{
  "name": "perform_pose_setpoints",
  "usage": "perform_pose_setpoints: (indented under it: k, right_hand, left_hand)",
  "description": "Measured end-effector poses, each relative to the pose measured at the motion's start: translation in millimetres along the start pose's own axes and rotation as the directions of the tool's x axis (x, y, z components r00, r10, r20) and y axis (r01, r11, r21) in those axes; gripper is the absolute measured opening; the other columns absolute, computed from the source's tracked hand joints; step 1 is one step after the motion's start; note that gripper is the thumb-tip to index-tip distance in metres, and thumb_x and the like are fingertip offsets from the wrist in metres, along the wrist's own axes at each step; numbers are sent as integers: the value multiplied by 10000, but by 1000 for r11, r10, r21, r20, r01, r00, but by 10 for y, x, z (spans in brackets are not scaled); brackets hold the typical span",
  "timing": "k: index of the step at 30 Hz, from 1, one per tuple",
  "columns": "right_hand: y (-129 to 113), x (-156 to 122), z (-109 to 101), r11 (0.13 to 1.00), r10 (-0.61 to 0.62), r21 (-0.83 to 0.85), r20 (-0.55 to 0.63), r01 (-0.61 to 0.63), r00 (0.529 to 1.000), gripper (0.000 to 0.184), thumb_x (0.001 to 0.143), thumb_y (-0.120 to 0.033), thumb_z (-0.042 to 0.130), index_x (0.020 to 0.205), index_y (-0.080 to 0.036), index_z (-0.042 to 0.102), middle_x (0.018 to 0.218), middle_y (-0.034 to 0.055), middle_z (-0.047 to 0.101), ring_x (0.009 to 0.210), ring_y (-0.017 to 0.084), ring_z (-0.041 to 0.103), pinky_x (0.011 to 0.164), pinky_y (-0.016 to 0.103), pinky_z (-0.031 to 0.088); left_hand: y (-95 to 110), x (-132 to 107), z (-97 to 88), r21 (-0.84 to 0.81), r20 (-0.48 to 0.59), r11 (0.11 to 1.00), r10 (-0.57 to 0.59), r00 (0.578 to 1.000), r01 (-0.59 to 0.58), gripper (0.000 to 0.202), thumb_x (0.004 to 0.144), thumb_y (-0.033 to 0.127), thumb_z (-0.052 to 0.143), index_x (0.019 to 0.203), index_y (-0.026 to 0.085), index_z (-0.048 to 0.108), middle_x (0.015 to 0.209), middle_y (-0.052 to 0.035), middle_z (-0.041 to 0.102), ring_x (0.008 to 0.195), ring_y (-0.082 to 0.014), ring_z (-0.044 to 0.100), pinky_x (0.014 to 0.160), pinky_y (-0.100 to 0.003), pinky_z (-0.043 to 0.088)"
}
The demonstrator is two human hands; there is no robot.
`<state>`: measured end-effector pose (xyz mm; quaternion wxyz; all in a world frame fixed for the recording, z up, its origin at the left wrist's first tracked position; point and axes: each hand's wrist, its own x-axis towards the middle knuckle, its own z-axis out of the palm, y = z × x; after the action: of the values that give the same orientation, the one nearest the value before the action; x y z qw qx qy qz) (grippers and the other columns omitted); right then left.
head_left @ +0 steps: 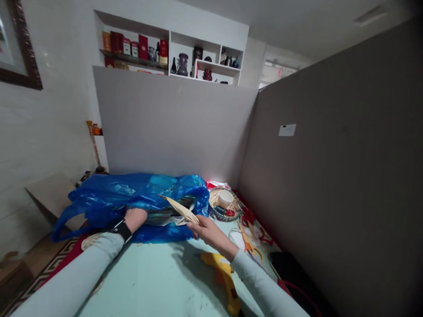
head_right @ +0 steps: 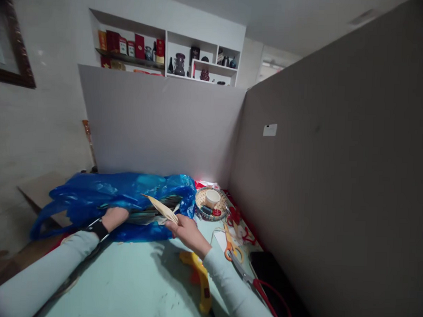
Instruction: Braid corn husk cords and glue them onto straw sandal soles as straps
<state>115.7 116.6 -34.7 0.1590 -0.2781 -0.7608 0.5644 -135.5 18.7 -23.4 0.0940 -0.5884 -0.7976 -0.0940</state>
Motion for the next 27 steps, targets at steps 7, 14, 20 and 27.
perform_pose_setpoints:
  k: [7,14,20,27]
  right_hand:
    - [280,-557,-325,993,-20,115,-89,30,996,304,987,-398,570,1157,-148,611,1032,57,664,801,161,659,700,334,569]
    - [177,-1023,114,982,-180,80,171,168,969,318,996,-255,494,716,-174,618,612,-51,480,556,89,447,543,207,373]
    - [240,-1076,190,974,-223,-14,158,228,962,217,955,-216,544,741,-200,577,623,-53,586,589,110,524,636,222,404]
    - [307,-1074,206,957,-279,-82,18,279,960,262,955,-211,538,693,-205,539,560,-58,519,563,114,511,649,222,407]
  left_hand:
    - [360,-649,-187,104,16,980,166,986,-167,251,944,272,621,1174,174,646,1138,-82,705,962,-237,700,811,-445,592]
    - [1155,-1245,52,-11,-211,748,647,733,-664,623,974,89,366,1562,260,254,1193,-115,695,1142,-289,625,1020,-522,460]
    - [971,-1397,207,-94,-180,770,610,772,-631,720,827,-2,424,1487,285,387,901,-41,668,757,-193,696,656,-245,561]
    - [875,-1493,573,-226,-247,812,487,838,-539,379,994,292,411,1361,344,490,1010,-53,756,833,-221,765,691,-249,598]
